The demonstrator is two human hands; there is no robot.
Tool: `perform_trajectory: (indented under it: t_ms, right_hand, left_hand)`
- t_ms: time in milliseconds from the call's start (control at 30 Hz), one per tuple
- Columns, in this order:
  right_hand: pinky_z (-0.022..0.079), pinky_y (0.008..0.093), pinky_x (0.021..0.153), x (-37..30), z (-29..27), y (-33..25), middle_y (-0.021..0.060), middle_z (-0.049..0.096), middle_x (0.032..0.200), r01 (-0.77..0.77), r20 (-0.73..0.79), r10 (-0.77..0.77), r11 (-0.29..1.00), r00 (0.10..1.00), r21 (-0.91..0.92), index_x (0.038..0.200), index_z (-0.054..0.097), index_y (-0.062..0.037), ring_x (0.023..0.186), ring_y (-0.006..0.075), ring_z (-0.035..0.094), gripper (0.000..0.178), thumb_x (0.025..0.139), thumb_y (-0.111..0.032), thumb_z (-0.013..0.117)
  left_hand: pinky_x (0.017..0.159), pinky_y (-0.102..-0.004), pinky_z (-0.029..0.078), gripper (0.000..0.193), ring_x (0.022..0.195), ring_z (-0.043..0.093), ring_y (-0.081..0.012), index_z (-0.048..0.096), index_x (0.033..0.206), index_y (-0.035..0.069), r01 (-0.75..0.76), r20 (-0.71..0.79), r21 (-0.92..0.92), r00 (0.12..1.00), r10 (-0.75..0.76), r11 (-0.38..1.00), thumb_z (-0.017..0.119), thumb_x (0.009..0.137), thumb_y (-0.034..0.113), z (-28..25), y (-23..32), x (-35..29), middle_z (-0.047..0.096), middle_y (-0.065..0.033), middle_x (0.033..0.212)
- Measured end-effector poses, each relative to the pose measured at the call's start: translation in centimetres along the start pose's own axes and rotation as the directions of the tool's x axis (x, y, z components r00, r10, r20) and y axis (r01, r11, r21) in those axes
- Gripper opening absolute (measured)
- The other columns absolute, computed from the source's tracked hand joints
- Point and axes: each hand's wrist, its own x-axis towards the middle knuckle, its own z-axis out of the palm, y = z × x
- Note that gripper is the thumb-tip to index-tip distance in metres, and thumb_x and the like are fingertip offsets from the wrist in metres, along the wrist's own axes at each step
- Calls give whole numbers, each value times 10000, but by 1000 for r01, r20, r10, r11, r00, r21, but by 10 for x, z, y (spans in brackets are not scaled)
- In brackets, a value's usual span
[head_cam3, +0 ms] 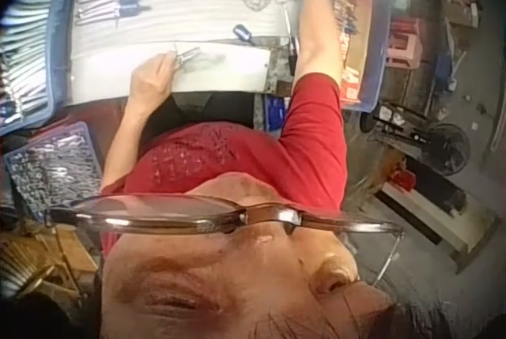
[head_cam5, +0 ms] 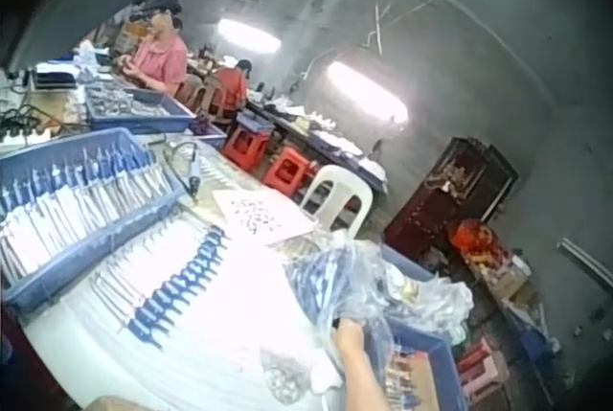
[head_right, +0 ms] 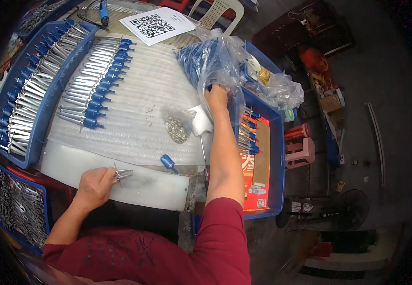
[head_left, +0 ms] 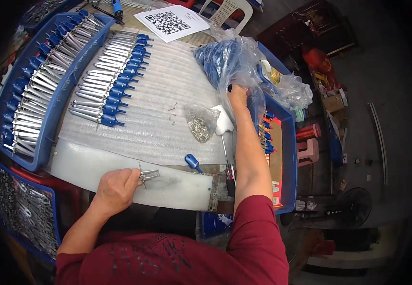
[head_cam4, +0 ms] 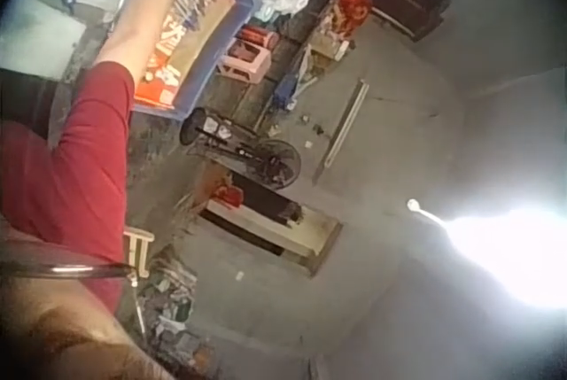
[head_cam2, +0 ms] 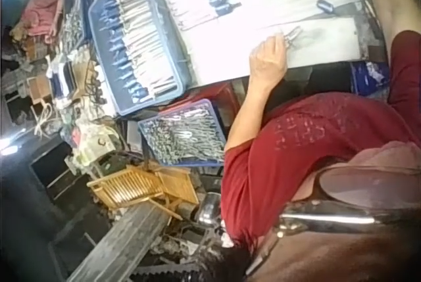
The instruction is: Assembling blue-handled components by inserting metal plungers into plastic barrels and placing them on a tray.
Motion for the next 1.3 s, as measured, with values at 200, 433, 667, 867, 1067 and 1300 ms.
perform_trajectory:
  t_ms: [200, 433, 667, 867, 1067, 1300]
  right_hand:
    - [439, 450, 791, 9, -7, -1, 292, 576, 895, -194, 233, 190, 981, 954, -7, 886, 593, 29, 884, 422, 555, 307, 714, -222, 557]
    - [448, 416, 728, -6, -49, -3, 236, 603, 808, -178, 249, 187, 982, 950, -57, 809, 611, 9, 750, 362, 596, 310, 691, -270, 548]
    - [437, 276, 557, -39, -80, -10, 90, 581, 660, -196, 87, 187, 974, 978, 113, 733, 594, -9, 617, 187, 563, 161, 690, -164, 602]
    - [266, 175, 398, -90, -139, -74, -38, 480, 570, -454, 376, 286, 297, 881, 840, 746, 578, -69, 451, 22, 371, 113, 780, -168, 621]
    - [318, 197, 404, -160, -152, -127, -16, 476, 598, -445, 435, 133, 56, 891, 894, 834, 555, -22, 469, 62, 427, 123, 833, -145, 550]
    - [384, 199, 418, -215, -138, -160, 27, 557, 679, -440, 451, 87, -121, 888, 890, 881, 561, -8, 481, 81, 486, 135, 826, -131, 572]
  left_hand:
    - [442, -366, 368, 205, 504, 467, -265, 489, 847, 15, -9, -10, 5, 1000, 9, 1000, 606, 688, 70, -1, 2, 1, 413, -90, 599]
    - [447, -365, 374, 196, 503, 467, -264, 493, 839, 20, -14, -18, -1, 1000, 14, 1000, 605, 686, 70, -1, 0, 0, 412, -87, 601]
    - [459, -369, 387, 180, 518, 486, -278, 495, 834, 28, -28, -59, -35, 998, 26, 999, 602, 695, 72, -2, -1, -3, 430, -97, 605]
    - [462, -370, 389, 181, 528, 493, -290, 494, 840, 24, -52, -107, -71, 993, 44, 996, 604, 700, 57, 1, -4, -6, 439, -104, 614]
    - [468, -356, 397, 236, 545, 509, -288, 504, 899, 13, -50, -166, -119, 986, 29, 992, 617, 692, 28, -8, 10, -15, 477, -110, 671]
    - [453, -359, 390, 252, 532, 503, -284, 510, 924, 15, -35, -132, -154, 991, 15, 987, 622, 699, 41, -19, 31, -31, 476, -108, 673]
